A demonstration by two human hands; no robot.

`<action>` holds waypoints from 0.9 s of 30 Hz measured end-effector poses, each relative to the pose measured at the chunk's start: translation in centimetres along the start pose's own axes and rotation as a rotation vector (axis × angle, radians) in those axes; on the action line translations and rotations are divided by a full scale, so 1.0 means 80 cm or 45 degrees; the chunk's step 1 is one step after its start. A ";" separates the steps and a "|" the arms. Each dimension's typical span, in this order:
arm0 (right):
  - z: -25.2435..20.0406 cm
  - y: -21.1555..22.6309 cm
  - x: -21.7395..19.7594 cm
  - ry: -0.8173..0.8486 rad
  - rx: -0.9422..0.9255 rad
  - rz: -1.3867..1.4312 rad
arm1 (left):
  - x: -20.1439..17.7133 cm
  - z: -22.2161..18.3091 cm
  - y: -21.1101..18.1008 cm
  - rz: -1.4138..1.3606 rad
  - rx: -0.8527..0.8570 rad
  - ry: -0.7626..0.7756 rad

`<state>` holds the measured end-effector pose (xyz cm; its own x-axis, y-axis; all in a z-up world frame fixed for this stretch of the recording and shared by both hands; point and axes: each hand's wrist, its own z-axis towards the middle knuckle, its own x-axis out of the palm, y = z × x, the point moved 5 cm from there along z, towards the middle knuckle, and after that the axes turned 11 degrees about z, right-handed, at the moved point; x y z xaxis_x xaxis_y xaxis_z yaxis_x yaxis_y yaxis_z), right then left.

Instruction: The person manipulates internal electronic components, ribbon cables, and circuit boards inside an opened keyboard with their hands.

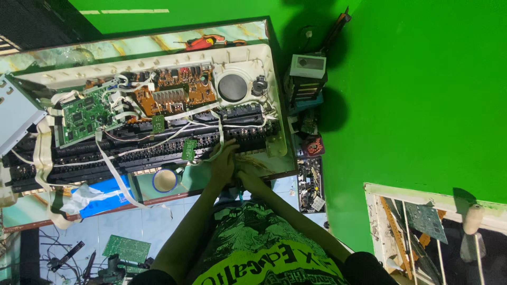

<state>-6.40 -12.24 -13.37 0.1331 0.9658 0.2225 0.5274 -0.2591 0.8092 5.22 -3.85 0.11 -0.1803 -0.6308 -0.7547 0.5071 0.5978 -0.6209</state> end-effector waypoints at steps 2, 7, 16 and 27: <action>-0.011 0.027 -0.003 -0.042 -0.211 0.034 | -0.003 -0.003 0.002 0.000 0.113 0.033; -0.039 0.054 0.000 0.071 0.084 0.771 | -0.003 -0.017 0.012 0.020 0.185 0.254; -0.097 0.139 -0.011 0.010 -0.138 -0.403 | 0.043 -0.049 -0.001 0.258 0.428 0.262; -0.119 0.212 -0.040 0.058 -0.914 -0.955 | 0.065 -0.025 -0.024 0.383 0.348 0.261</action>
<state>-5.87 -19.83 4.78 -0.0624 0.8838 -0.4636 -0.1644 0.4491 0.8782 1.60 -7.30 -3.06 -0.1400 -0.3218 -0.9364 0.7614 0.5696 -0.3096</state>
